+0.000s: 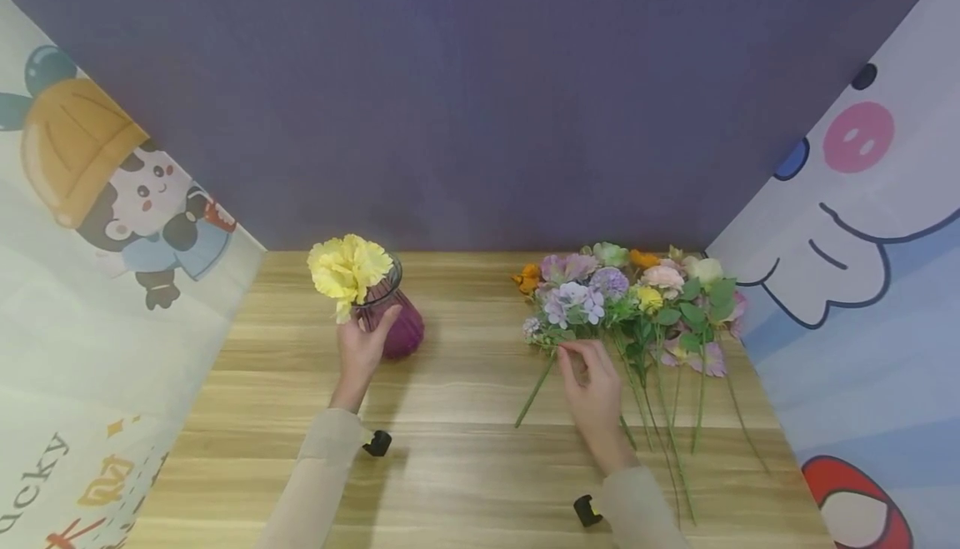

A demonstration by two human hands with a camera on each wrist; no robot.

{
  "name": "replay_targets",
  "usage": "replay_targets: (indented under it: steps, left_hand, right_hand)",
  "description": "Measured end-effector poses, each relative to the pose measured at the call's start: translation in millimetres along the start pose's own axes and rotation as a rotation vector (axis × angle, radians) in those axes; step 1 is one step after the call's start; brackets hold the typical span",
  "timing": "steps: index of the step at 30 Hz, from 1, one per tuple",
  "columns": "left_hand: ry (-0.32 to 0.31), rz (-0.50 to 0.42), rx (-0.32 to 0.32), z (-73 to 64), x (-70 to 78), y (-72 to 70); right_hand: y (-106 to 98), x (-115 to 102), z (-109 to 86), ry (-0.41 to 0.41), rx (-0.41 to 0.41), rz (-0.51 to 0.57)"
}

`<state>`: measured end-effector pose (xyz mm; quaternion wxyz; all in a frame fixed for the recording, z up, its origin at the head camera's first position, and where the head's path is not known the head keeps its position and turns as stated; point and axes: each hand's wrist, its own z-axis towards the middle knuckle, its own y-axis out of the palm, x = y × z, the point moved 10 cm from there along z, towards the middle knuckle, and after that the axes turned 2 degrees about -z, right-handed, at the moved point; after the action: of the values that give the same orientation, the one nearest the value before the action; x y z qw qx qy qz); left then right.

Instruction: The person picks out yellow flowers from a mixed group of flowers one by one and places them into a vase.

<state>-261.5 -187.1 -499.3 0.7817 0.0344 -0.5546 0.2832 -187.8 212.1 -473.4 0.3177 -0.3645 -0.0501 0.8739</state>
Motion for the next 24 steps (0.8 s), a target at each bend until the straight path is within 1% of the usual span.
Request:
replay_targets:
  steps: [5, 7, 11, 13, 16, 19, 24]
  left_hand:
    - [-0.007, 0.007, -0.005, -0.5, -2.7, 0.0]
    - [0.003, 0.003, -0.004, -0.3, -1.4, -0.1]
    - [0.016, 0.005, -0.001, -0.4, 1.4, -0.4]
    - [0.016, 0.008, -0.004, -0.5, 1.8, -0.1]
    - [0.009, 0.012, -0.007, -0.6, 0.3, 0.4]
    - [0.005, 0.011, -0.007, -0.7, -0.4, 0.2]
    - [0.006, 0.002, -0.005, -0.8, -1.2, -0.4]
  right_hand:
    - [-16, 11, -3.5, 0.038, 0.028, -0.017]
    - [-21, 18, -6.1, 0.072, 0.026, -0.021]
    - [-31, 36, -13.3, 0.167, 0.007, -0.026]
    - [-37, 45, -16.0, 0.191, 0.007, -0.041]
    - [-46, 57, -17.8, 0.198, 0.011, -0.087]
    - [-53, 69, -21.1, 0.235, -0.006, -0.15]
    - [-63, 94, -30.3, 0.367, -0.051, -0.272]
